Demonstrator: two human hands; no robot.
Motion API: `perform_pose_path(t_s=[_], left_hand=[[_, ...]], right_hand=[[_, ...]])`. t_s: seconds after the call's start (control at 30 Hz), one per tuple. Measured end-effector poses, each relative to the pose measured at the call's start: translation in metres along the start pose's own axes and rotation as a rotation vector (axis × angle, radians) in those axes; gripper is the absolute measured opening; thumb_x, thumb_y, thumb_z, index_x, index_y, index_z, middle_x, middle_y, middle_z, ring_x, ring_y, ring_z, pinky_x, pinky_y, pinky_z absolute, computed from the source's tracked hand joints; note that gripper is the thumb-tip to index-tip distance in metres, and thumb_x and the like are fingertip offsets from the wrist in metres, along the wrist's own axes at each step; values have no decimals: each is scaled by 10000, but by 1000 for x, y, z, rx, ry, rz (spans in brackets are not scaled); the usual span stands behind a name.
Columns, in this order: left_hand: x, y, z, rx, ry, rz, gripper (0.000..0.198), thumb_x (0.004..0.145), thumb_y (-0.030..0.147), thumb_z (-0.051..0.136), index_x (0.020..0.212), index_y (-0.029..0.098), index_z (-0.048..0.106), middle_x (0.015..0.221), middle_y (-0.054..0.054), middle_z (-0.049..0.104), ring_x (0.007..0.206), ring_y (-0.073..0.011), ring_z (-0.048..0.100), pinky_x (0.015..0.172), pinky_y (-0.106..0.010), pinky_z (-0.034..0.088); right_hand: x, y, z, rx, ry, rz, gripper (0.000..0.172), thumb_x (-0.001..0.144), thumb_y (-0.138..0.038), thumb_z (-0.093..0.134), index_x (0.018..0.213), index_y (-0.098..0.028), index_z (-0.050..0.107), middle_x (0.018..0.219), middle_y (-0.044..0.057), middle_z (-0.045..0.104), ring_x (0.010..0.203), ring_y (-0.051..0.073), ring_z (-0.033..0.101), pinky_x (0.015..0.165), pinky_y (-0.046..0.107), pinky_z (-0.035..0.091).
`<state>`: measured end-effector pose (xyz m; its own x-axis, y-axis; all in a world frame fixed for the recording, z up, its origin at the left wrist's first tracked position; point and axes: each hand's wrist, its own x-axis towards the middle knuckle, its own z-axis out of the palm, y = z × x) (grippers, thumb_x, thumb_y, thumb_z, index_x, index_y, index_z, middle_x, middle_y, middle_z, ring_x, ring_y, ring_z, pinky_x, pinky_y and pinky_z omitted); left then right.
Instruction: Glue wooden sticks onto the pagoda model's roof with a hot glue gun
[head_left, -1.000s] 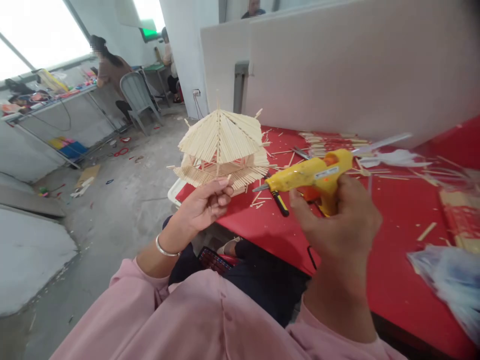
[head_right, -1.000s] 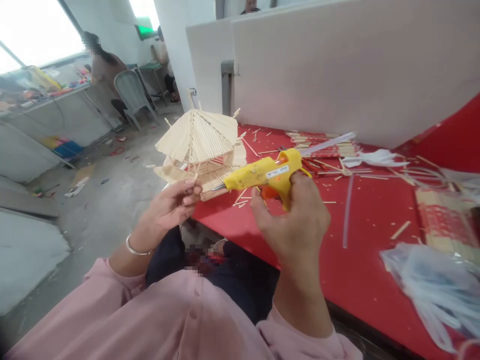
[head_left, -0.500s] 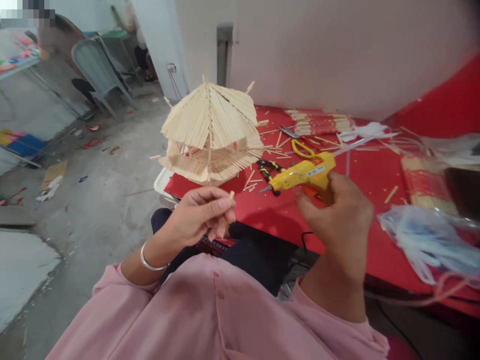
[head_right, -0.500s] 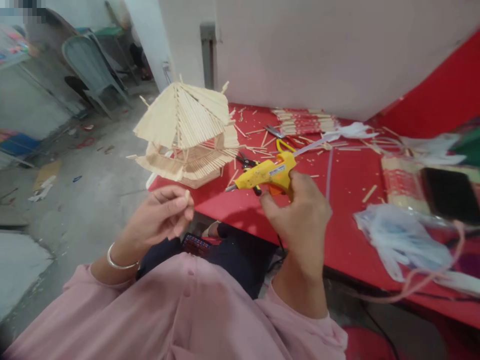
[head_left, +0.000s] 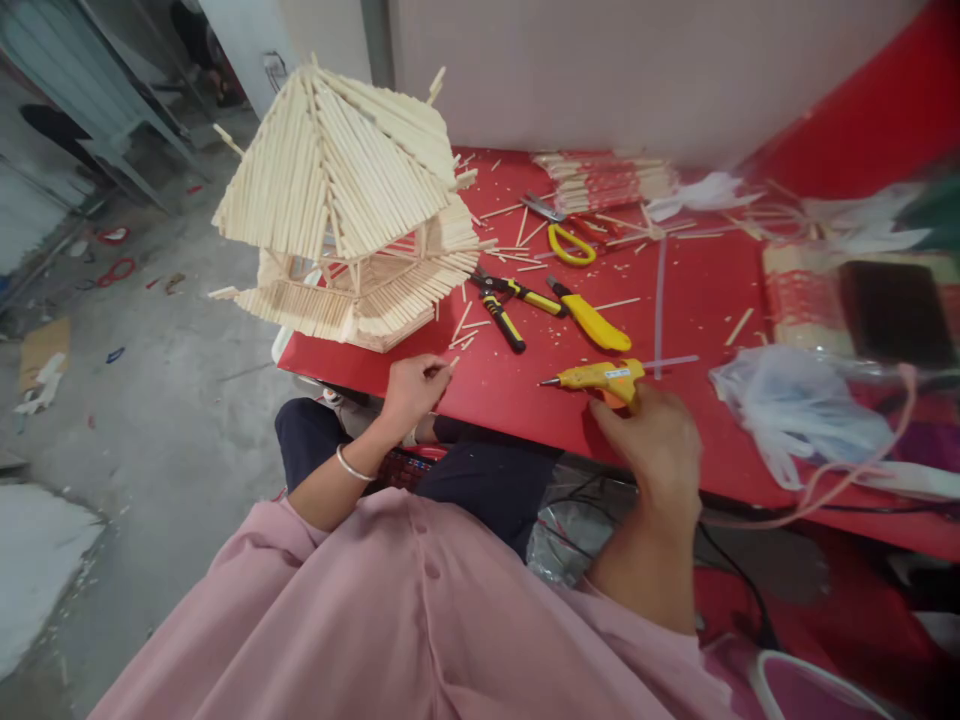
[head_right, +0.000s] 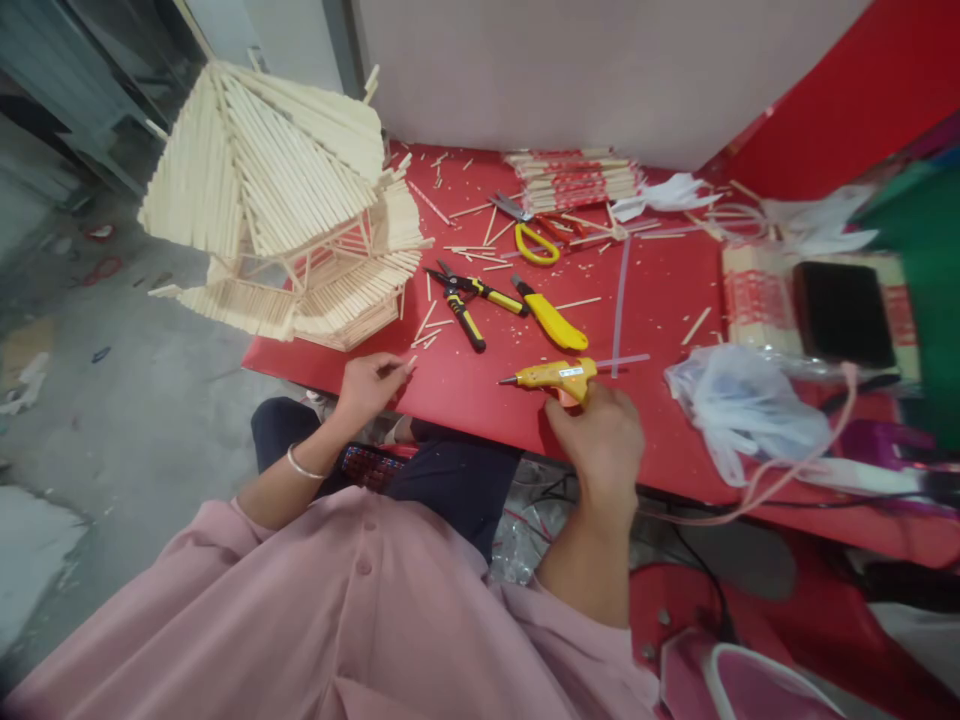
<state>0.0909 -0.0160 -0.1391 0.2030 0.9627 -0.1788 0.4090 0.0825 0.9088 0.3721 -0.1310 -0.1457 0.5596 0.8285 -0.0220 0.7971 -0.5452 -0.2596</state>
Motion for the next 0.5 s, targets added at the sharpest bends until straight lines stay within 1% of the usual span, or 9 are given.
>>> perform_pose_path(t_s=[0.07, 0.17, 0.27, 0.33, 0.37, 0.43, 0.5], left_hand=[[6, -4, 1, 210, 38, 119, 129, 856, 190, 675, 736, 166, 717, 696, -15, 718, 648, -133, 628, 637, -244, 446], [14, -6, 4, 392, 40, 202, 135, 878, 251, 682, 781, 173, 734, 766, -36, 741, 723, -165, 644, 701, -272, 453], [23, 3, 10, 479, 27, 292, 155, 924, 249, 625, 862, 178, 747, 866, -58, 743, 841, -190, 665, 768, -287, 464], [29, 14, 16, 569, 16, 315, 188, 949, 240, 579, 907, 182, 753, 952, -84, 732, 927, -218, 665, 784, -304, 463], [32, 20, 19, 624, 3, 310, 201, 954, 241, 566, 910, 182, 754, 982, -97, 721, 950, -233, 660, 778, -314, 462], [39, 30, 25, 727, -37, 296, 214, 952, 239, 554, 888, 176, 748, 1006, -115, 702, 963, -250, 648, 761, -324, 462], [45, 36, 29, 788, -53, 302, 234, 961, 242, 533, 881, 170, 741, 1015, -123, 688, 955, -249, 637, 756, -326, 462]], right_hand=[[2, 2, 3, 14, 29, -23, 343, 780, -533, 537, 900, -219, 602, 869, 117, 602, 906, 315, 566, 765, 406, 429], [1, 3, 8, 25, 92, -63, 373, 790, -545, 557, 914, -202, 634, 835, 109, 598, 934, 323, 570, 811, 420, 444], [-3, 3, 7, 15, 150, -65, 556, 820, -650, 552, 1047, -161, 688, 862, 127, 628, 932, 335, 583, 805, 446, 460], [-7, 0, 1, -19, 192, -40, 656, 827, -703, 547, 1125, -140, 706, 945, 171, 663, 929, 353, 600, 780, 467, 468], [-9, -3, -4, -35, 217, -26, 665, 837, -698, 547, 1147, -134, 712, 992, 194, 674, 937, 363, 611, 774, 477, 471], [-11, -13, -14, -34, 260, -27, 632, 873, -645, 532, 1174, -121, 718, 1057, 225, 689, 978, 380, 628, 796, 490, 482], [-10, -26, -24, 21, 254, -96, 598, 916, -589, 497, 1214, -115, 706, 1107, 226, 698, 1043, 374, 633, 855, 483, 491]])
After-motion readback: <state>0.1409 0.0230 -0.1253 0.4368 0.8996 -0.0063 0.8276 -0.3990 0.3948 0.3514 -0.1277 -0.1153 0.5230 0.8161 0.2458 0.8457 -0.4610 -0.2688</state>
